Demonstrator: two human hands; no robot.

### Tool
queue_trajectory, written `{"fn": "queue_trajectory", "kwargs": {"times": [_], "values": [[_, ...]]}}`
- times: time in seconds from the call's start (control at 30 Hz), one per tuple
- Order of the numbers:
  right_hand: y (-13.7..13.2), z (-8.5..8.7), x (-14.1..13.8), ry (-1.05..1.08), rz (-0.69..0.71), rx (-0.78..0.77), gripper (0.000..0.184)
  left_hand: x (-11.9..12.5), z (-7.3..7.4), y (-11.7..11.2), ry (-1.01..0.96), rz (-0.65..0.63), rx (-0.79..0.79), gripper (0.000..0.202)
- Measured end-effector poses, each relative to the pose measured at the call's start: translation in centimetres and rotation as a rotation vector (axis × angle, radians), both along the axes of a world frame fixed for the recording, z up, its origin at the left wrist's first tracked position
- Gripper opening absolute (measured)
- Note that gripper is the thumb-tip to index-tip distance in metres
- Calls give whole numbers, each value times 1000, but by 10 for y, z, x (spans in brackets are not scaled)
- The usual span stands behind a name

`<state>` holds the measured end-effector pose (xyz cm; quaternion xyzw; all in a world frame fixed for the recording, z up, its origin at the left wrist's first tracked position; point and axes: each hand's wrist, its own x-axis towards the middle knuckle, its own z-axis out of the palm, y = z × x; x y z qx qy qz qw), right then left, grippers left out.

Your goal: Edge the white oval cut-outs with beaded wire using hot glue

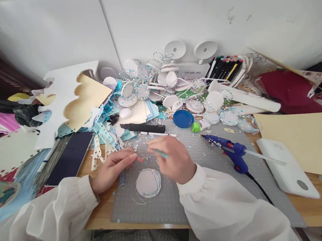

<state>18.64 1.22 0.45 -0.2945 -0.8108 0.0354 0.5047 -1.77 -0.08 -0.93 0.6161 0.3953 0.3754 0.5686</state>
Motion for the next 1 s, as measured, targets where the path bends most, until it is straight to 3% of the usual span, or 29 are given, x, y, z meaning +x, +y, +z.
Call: {"fn": "queue_trajectory", "kwargs": {"times": [0.07, 0.13, 0.2, 0.3, 0.43, 0.63, 0.8, 1.0], "values": [[4, -12, 12, 232, -122, -171, 13, -2, 3, 0, 140, -74, 203, 21], [7, -22, 21, 418, -169, -345, 6, -4, 5, 0, 224, -189, 323, 30], [10, -29, 25, 541, -154, -494, 6, -5, 6, 1, 302, -289, 375, 39], [9, -28, 24, 601, -118, -619, 16, -3, 6, 1, 398, -367, 402, 31], [1, -22, 17, 633, -35, -705, 18, 0, 1, 2, 451, -378, 436, 7], [-9, -23, 12, 688, 60, -826, 16, -2, -5, 0, 344, -272, 438, 15], [-11, -23, 11, 710, 70, -832, 14, -3, -4, -2, 267, -207, 490, 17], [-13, -21, 9, 686, 96, -811, 12, -2, 2, -4, 193, -235, 531, 17]]}}
